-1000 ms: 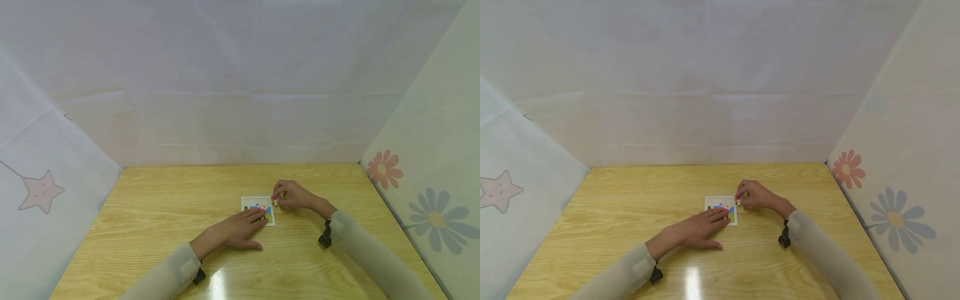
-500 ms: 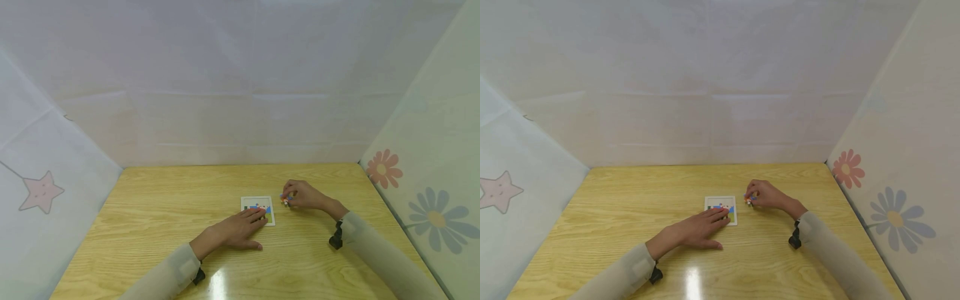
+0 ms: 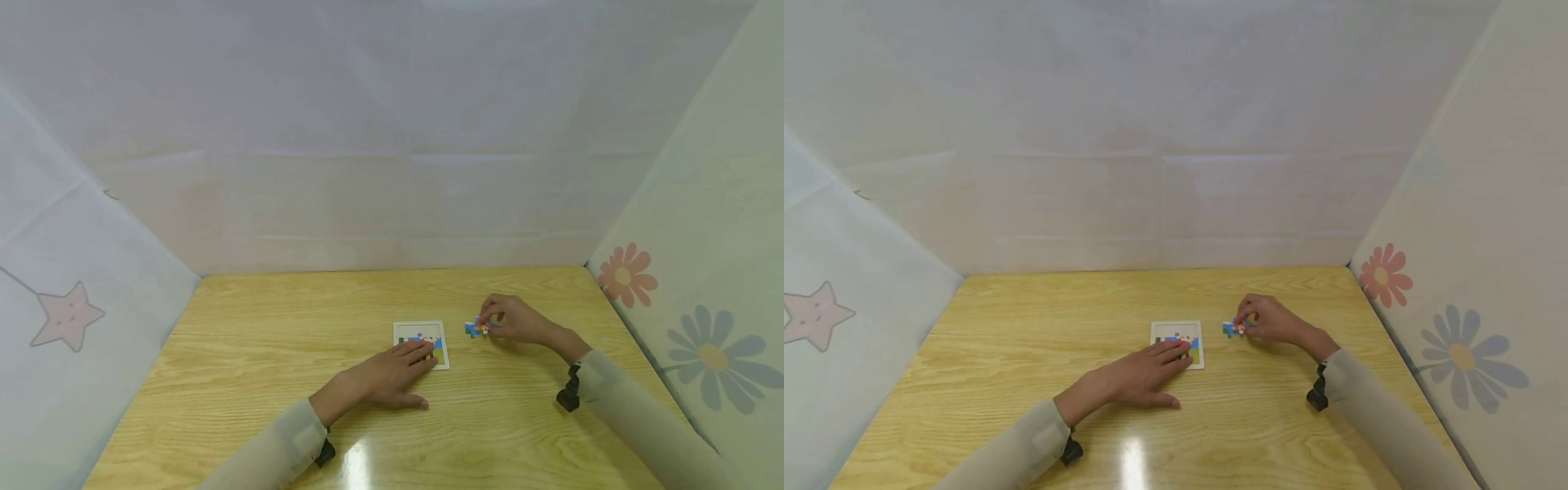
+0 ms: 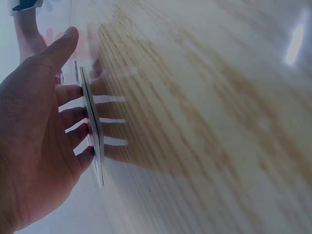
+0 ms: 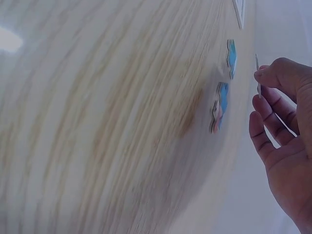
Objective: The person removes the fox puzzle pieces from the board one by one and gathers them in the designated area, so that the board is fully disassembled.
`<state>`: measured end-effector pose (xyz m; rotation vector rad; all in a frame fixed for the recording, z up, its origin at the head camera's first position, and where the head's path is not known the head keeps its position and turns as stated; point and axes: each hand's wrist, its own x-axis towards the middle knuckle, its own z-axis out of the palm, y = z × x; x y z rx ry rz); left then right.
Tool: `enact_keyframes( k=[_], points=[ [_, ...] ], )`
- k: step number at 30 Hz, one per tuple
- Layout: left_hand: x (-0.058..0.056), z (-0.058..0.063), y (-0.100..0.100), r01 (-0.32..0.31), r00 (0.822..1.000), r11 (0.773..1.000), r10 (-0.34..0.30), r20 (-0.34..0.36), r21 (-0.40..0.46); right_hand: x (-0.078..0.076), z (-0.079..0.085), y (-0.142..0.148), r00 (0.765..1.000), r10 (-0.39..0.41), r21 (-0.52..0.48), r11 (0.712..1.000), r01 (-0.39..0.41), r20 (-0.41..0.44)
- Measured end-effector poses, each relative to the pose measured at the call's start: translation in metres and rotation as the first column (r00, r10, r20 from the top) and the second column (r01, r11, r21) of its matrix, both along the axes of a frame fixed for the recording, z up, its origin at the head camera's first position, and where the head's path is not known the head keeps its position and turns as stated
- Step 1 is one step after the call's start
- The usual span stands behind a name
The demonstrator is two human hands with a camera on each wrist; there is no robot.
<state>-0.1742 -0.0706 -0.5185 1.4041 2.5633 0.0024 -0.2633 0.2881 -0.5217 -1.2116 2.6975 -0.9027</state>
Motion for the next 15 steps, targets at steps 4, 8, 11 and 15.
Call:
enact_keyframes(
  k=[4, 8, 11, 15],
  points=[
    [0.000, -0.001, 0.000, 0.003, 1.000, 1.000, -0.003, -0.007, -0.001, 0.003, 0.001, 0.010, 1.000, -0.008, -0.005, 1.000, 0.008, -0.007],
    [0.000, -0.001, 0.000, 0.008, 1.000, 1.000, -0.008, -0.004, 0.006, 0.006, 0.000, 0.020, 0.999, -0.033, -0.002, 0.999, 0.033, 0.006],
    [0.000, -0.001, 0.000, 0.011, 1.000, 1.000, -0.011, -0.008, 0.007, 0.006, -0.001, 0.027, 0.999, -0.049, -0.001, 0.999, 0.049, 0.014],
    [-0.001, -0.002, 0.001, 0.013, 1.000, 1.000, -0.013, -0.018, 0.004, 0.006, -0.005, 0.038, 0.998, -0.060, 0.002, 0.998, 0.060, 0.001]
  ],
)
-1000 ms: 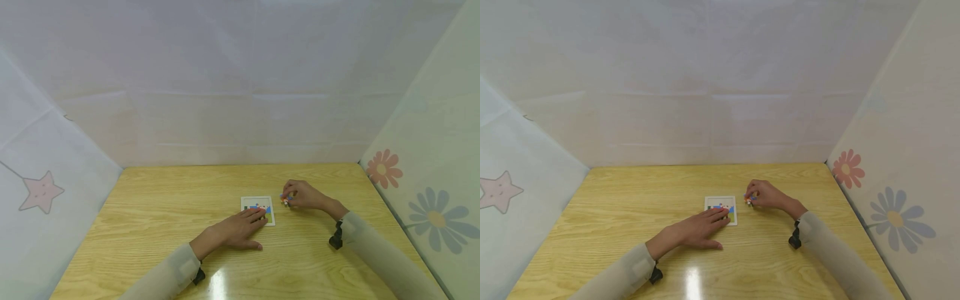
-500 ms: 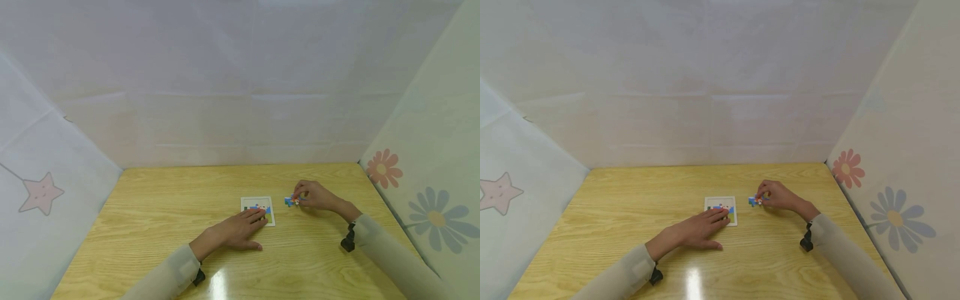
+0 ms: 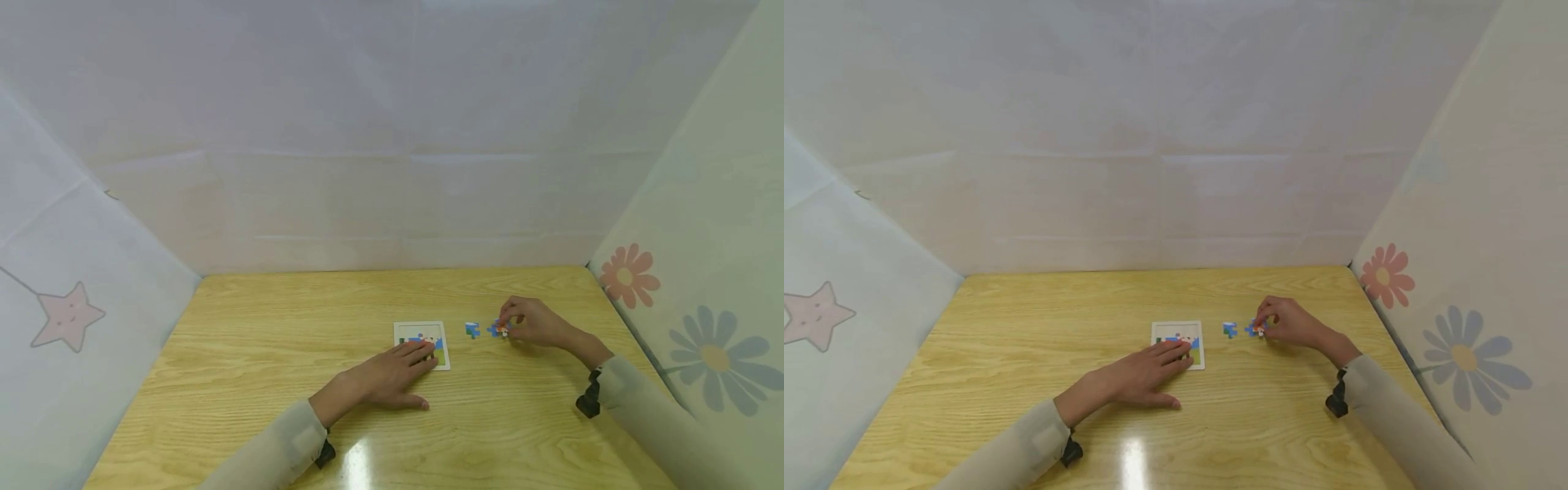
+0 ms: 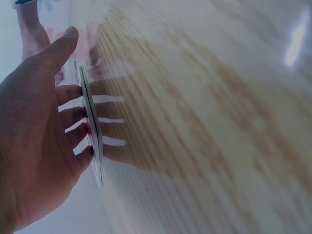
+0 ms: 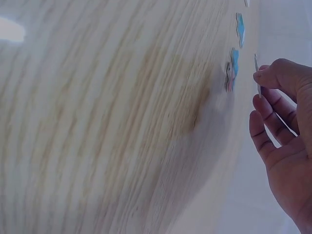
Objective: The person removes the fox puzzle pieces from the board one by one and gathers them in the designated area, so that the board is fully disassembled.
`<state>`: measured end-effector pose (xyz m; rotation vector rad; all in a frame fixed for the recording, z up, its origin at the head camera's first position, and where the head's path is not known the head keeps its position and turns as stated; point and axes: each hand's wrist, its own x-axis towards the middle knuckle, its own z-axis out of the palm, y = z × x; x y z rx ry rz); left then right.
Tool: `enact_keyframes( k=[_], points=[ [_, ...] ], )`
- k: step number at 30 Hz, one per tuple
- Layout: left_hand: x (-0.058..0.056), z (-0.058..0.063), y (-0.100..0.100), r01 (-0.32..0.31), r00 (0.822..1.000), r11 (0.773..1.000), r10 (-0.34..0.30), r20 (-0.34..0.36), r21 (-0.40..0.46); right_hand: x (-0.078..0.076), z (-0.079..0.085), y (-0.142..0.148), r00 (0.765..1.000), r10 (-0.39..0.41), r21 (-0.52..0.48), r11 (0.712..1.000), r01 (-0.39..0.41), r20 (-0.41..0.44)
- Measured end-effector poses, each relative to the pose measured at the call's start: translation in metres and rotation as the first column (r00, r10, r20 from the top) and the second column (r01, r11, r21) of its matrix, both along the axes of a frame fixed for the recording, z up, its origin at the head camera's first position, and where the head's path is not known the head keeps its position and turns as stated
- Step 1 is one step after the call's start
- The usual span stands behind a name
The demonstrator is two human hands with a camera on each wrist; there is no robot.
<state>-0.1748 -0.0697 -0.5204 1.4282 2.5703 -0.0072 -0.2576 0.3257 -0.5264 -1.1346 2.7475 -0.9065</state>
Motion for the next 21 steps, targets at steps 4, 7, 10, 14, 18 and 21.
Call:
enact_keyframes(
  k=[4, 7, 10, 14, 18, 21],
  points=[
    [0.001, 0.000, -0.001, 0.004, 1.000, 1.000, -0.004, -0.003, 0.003, 0.001, -0.001, 0.009, 1.000, -0.002, 0.006, 1.000, 0.002, -0.029],
    [0.001, 0.000, -0.001, 0.001, 1.000, 1.000, -0.001, -0.003, 0.006, 0.002, -0.001, 0.015, 0.999, 0.007, 0.004, 1.000, -0.007, -0.048],
    [0.001, 0.000, -0.001, -0.009, 1.000, 1.000, 0.008, 0.024, 0.014, 0.004, -0.001, 0.020, 0.999, 0.011, 0.000, 1.000, -0.011, -0.038],
    [0.002, 0.000, -0.002, -0.014, 0.998, 1.000, 0.013, 0.055, 0.026, 0.007, -0.001, 0.026, 1.000, -0.017, 0.022, 1.000, 0.017, -0.005],
    [0.001, 0.000, -0.002, -0.008, 0.999, 1.000, 0.006, 0.043, 0.030, 0.007, -0.003, 0.032, 0.999, -0.043, 0.038, 0.998, 0.042, 0.006],
    [0.000, 0.000, -0.002, -0.004, 0.999, 1.000, 0.003, 0.035, 0.028, 0.006, -0.006, 0.036, 0.998, -0.055, 0.041, 0.998, 0.054, 0.015]
  ],
)
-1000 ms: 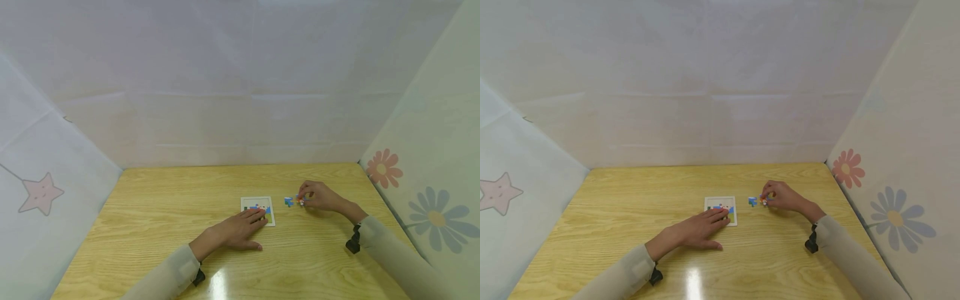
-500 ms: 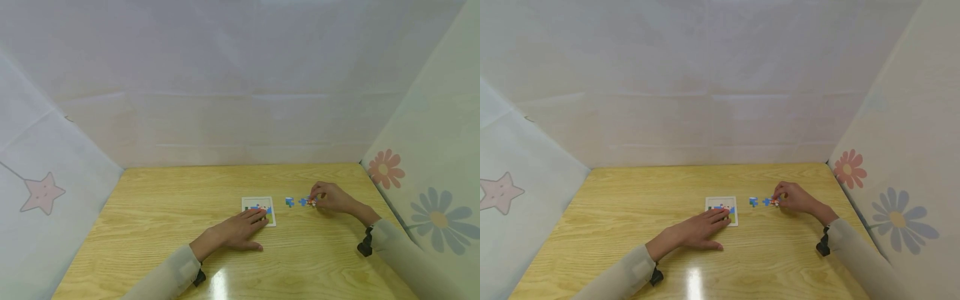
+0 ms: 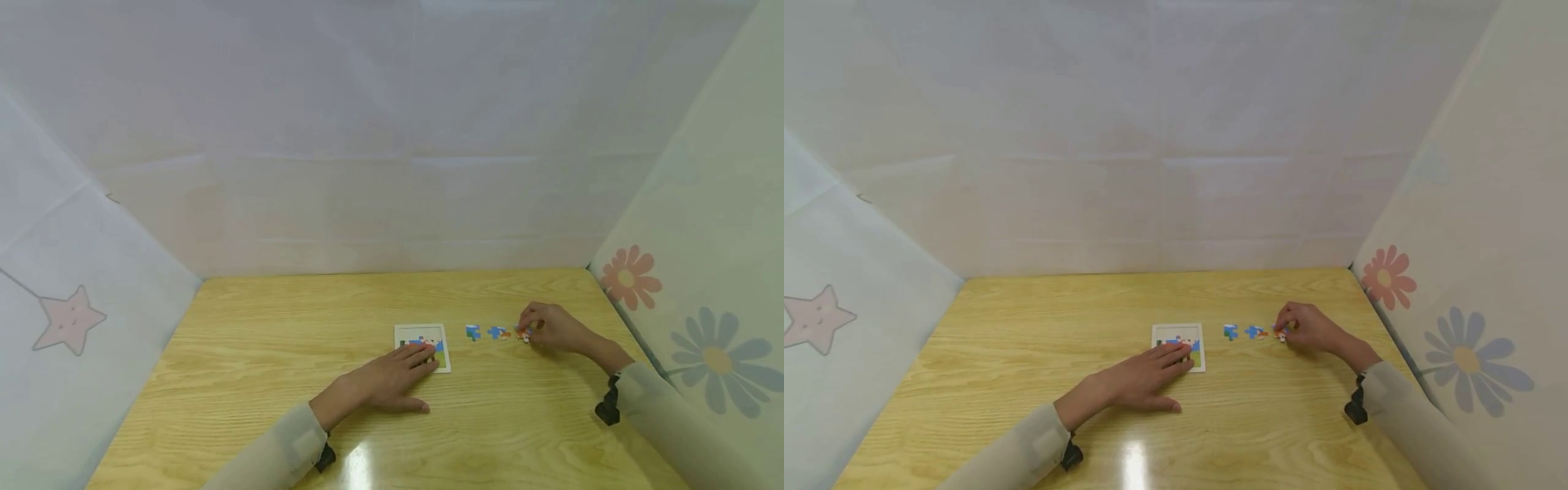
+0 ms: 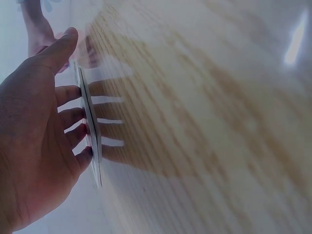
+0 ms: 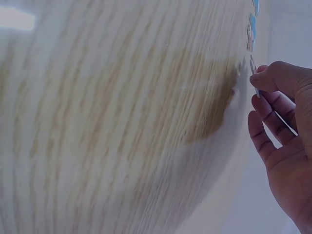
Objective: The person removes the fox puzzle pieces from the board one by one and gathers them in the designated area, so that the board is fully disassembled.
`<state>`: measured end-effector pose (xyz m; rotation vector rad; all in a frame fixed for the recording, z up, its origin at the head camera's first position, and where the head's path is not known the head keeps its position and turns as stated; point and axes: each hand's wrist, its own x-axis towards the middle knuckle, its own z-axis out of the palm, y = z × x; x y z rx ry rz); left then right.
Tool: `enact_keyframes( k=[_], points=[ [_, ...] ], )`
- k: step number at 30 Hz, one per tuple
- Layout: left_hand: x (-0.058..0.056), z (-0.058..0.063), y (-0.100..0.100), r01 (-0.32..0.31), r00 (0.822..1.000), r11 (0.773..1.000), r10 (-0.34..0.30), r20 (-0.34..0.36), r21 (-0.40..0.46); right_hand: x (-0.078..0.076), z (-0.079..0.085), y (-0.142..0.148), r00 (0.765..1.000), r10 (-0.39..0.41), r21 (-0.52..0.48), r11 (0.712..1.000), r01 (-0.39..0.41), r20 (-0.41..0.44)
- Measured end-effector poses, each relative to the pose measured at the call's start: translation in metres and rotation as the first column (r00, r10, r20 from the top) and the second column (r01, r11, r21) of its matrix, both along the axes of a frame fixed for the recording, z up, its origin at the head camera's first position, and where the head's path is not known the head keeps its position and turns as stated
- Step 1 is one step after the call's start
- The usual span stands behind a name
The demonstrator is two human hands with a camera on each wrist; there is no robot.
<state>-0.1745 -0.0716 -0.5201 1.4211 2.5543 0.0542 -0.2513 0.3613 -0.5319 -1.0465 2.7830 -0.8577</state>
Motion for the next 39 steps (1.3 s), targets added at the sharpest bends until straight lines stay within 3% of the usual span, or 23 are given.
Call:
enact_keyframes(
  k=[24, 31, 39],
  points=[
    [-0.001, 0.001, 0.001, 0.004, 1.000, 1.000, -0.004, -0.002, 0.001, 0.002, -0.003, 0.005, 0.999, 0.001, 0.014, 1.000, -0.001, -0.036],
    [-0.001, -0.001, 0.000, 0.004, 1.000, 1.000, -0.004, -0.004, 0.003, 0.001, 0.000, -0.006, 1.000, -0.020, 0.008, 1.000, 0.020, -0.011],
    [0.000, -0.002, -0.001, 0.007, 1.000, 1.000, -0.007, -0.007, 0.023, -0.002, 0.006, -0.031, 0.998, 0.053, -0.007, 0.999, -0.054, -0.039]
  ],
)
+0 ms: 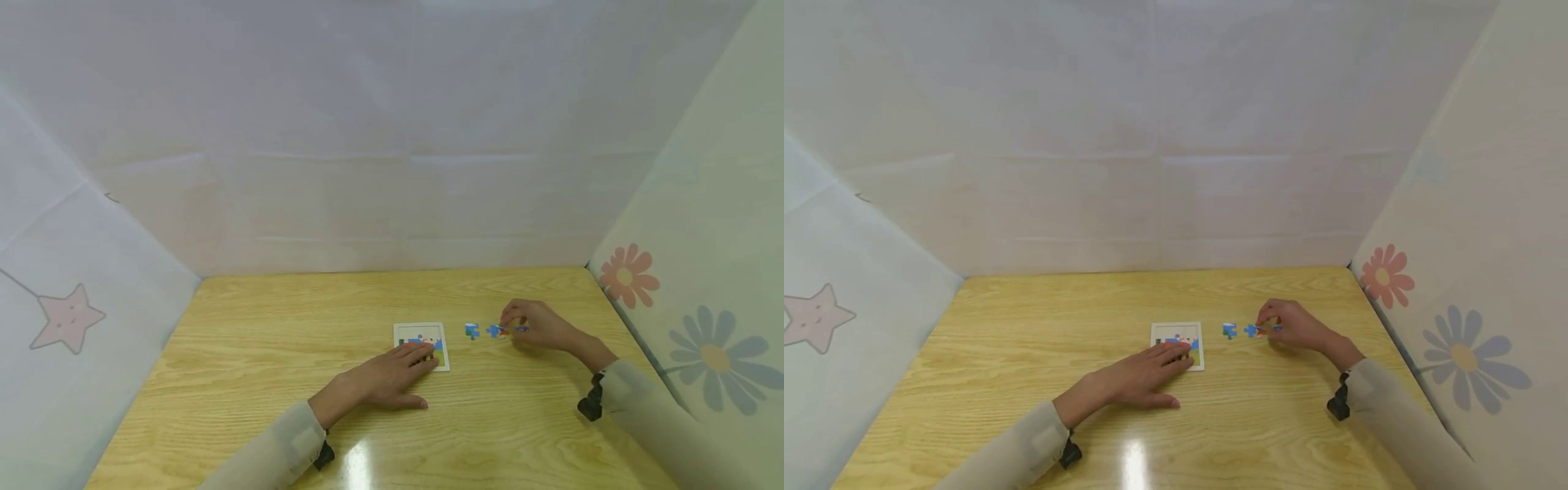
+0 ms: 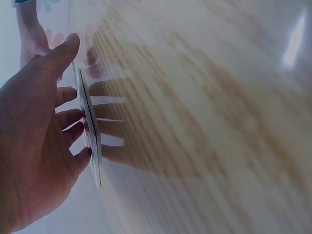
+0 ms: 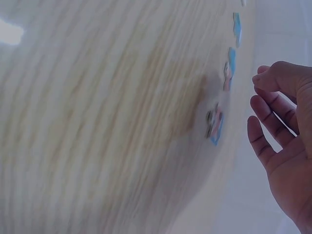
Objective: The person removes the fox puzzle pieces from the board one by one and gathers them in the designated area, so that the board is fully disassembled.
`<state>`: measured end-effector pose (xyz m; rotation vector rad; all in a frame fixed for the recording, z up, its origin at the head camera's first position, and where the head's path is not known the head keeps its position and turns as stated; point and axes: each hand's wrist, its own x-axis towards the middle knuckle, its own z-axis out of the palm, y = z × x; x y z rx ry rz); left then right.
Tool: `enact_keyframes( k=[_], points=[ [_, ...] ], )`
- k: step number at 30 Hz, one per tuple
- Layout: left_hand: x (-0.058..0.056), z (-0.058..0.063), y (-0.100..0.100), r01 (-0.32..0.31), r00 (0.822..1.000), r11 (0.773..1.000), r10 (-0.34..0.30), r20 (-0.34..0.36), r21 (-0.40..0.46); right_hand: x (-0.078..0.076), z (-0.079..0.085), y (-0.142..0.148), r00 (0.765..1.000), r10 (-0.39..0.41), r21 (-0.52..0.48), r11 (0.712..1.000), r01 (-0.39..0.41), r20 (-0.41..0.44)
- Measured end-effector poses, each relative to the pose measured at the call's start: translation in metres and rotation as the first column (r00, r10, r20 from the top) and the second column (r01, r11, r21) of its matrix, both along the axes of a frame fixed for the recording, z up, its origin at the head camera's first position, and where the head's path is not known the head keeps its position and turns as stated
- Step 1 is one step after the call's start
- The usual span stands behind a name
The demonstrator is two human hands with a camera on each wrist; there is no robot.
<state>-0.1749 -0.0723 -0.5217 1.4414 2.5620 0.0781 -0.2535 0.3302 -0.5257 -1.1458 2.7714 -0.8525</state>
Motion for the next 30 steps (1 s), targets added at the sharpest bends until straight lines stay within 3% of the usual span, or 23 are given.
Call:
enact_keyframes(
  k=[5, 18, 30],
  points=[
    [-0.001, -0.001, 0.000, 0.014, 1.000, 1.000, -0.014, -0.015, 0.004, -0.006, 0.002, -0.017, 0.999, 0.037, -0.031, 0.999, -0.037, -0.019],
    [0.004, 0.002, -0.008, 0.024, 0.999, 1.000, -0.023, -0.049, 0.016, -0.011, 0.006, -0.068, 0.994, 0.098, -0.097, 0.991, -0.094, 0.045],
    [0.015, 0.005, -0.022, -0.038, 0.999, 0.999, 0.038, 0.003, 0.009, -0.015, 0.008, -0.113, 0.988, 0.125, -0.094, 0.989, -0.116, 0.094]
  ],
)
